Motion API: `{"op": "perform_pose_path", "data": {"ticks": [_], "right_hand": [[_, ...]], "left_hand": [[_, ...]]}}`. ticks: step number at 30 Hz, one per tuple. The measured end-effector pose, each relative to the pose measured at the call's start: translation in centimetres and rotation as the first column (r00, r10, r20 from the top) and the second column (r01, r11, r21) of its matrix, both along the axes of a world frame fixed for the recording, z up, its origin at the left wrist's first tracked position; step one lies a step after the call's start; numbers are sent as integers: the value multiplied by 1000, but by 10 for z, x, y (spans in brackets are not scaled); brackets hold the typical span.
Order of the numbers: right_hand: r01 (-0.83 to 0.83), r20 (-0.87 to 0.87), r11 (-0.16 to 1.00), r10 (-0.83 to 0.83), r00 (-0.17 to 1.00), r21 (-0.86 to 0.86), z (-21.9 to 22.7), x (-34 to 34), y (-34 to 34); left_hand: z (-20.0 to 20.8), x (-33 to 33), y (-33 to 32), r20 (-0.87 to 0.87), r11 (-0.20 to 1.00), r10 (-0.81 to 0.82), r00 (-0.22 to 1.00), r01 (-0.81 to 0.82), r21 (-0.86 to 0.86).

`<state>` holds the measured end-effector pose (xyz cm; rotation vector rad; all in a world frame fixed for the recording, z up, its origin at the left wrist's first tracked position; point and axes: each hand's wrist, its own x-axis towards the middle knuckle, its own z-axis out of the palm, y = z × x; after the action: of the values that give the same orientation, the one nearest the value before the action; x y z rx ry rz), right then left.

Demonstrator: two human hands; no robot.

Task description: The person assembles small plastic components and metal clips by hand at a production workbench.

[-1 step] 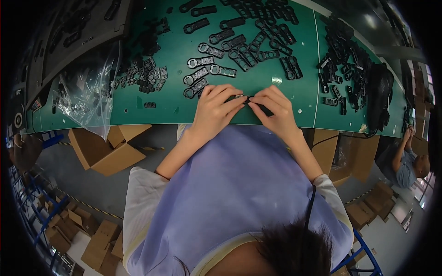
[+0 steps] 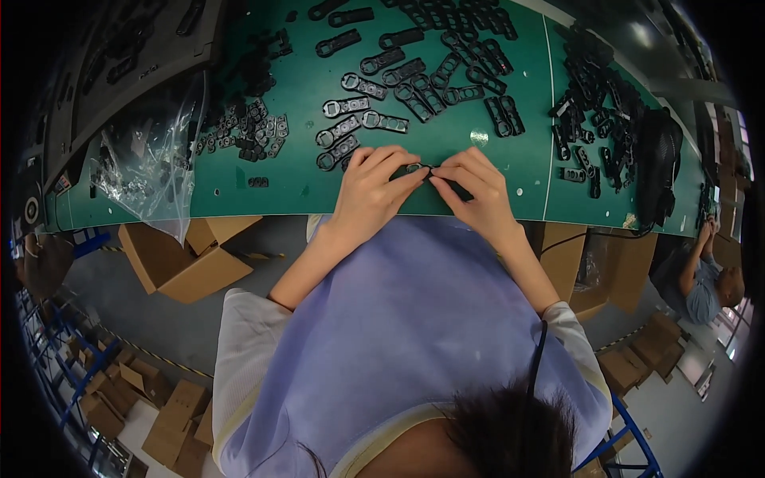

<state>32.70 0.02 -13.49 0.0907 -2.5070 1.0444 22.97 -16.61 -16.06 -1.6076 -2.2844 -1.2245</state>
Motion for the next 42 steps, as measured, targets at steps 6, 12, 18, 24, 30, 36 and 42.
{"op": "perform_pose_path", "data": {"ticks": [6,12,18,24,30,36,42], "right_hand": [[177,43,984,-175,984,-30,-6,9,-10],[152,57,931,-180,982,331,10,10,-4],[-125,90,992,121,989,35,36,-44,6],[-500,-59,854,512,857,144,17,-168,-44],[-568,-48,649,679,733,506,-1,-200,-60],[-362,-34,932,362,932,-19,35,-149,-37],[34,73,996,-28,997,-87,42,-49,-44]], "left_hand": [[9,-2,-1,-109,995,-16,994,5,-104],[10,2,1,-97,995,7,995,-16,-97],[0,7,0,-94,997,70,993,-72,-13],[5,11,-14,-31,991,133,991,-131,36],[19,11,-35,13,965,248,969,-248,86],[35,-8,-56,251,835,493,833,-534,132],[49,2,-20,676,947,124,726,-290,137]]}}
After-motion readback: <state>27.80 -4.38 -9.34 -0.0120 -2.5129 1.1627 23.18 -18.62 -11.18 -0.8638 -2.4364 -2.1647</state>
